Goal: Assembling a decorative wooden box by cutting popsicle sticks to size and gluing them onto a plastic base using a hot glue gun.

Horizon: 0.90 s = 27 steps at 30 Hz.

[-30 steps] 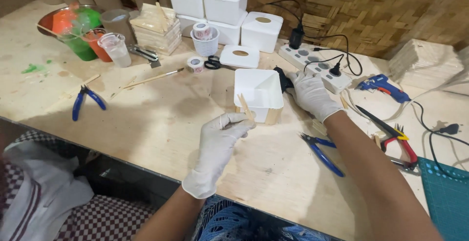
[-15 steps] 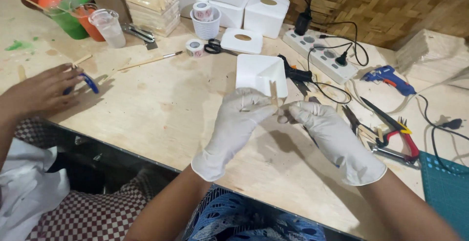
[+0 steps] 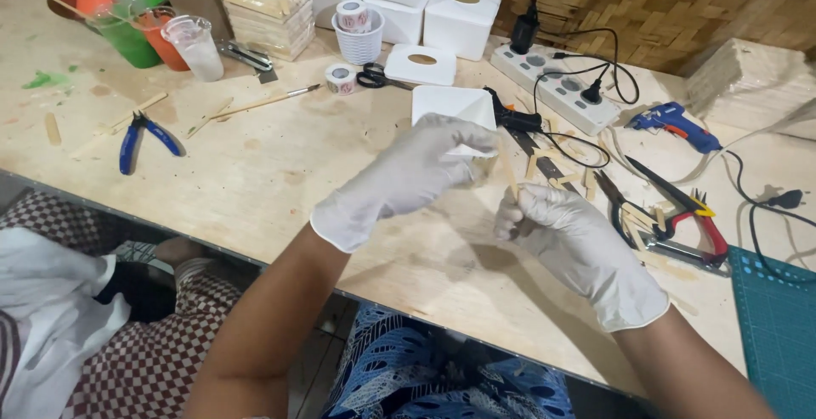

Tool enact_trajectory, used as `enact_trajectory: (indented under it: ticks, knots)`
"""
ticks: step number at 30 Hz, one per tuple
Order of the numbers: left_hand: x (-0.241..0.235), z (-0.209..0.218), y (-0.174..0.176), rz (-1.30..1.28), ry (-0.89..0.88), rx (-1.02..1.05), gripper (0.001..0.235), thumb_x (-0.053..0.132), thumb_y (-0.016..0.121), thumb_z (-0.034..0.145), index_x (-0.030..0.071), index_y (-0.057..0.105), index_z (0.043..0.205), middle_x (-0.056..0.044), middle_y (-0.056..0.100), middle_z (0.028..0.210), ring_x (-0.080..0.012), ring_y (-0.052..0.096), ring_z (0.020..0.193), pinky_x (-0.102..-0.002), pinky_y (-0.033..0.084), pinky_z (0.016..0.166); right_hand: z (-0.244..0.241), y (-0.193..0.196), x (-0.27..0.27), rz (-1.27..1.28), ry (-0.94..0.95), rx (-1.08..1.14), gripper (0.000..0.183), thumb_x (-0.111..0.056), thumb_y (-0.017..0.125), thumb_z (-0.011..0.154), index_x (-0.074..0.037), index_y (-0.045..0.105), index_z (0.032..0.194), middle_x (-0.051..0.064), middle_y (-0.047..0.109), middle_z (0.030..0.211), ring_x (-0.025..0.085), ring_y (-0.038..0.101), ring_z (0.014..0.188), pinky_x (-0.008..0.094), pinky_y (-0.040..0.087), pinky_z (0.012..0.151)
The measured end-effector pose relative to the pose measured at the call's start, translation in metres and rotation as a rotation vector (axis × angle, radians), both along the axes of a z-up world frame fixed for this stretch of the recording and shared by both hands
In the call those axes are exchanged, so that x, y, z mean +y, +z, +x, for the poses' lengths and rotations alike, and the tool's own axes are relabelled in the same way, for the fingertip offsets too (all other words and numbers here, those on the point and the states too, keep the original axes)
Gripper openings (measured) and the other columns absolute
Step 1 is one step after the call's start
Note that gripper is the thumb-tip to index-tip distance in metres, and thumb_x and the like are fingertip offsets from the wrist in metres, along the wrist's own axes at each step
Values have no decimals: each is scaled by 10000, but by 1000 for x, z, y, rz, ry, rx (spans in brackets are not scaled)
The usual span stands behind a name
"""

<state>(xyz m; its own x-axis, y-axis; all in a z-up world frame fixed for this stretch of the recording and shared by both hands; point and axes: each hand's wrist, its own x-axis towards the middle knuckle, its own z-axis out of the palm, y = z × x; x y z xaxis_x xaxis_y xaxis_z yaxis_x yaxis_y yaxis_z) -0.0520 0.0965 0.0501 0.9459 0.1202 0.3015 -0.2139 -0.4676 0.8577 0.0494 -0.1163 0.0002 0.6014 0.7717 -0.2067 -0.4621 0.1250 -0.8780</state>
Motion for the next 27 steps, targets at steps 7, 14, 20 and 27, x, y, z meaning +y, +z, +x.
enact_trajectory:
  ticks: [7,14,20,27]
  knots:
    - [41,46,-52,832,237,364,315,356,678,913,154,774,1135,-172,720,1085,-369,674,1124,-468,473,1006,6,-8,-23,-54,-215,-36,163,-146,695,979,-46,658,855,40,587,767,185,599,766,344,504,810]
    - [12,32,-17,320,365,569,280,464,639,913,368,803,1118,-131,687,1135,-331,595,1245,-361,494,1026,8,-18,-17,-274,-296,-331,155,-105,701,995,-45,697,853,70,679,771,150,656,756,259,498,778]
    - [7,14,-28,-117,384,366,352,491,608,907,202,717,739,-71,686,768,-217,637,871,-333,484,875,5,-25,6,-394,-255,-344,49,-83,794,884,-47,770,861,104,708,753,169,665,736,266,541,762]
    - [-3,-6,-29,-231,415,326,329,478,611,899,232,688,695,-46,632,701,-199,627,809,-352,517,840,-10,-3,26,-431,-179,-328,76,-164,839,879,-99,805,861,97,752,784,185,676,764,315,555,816]
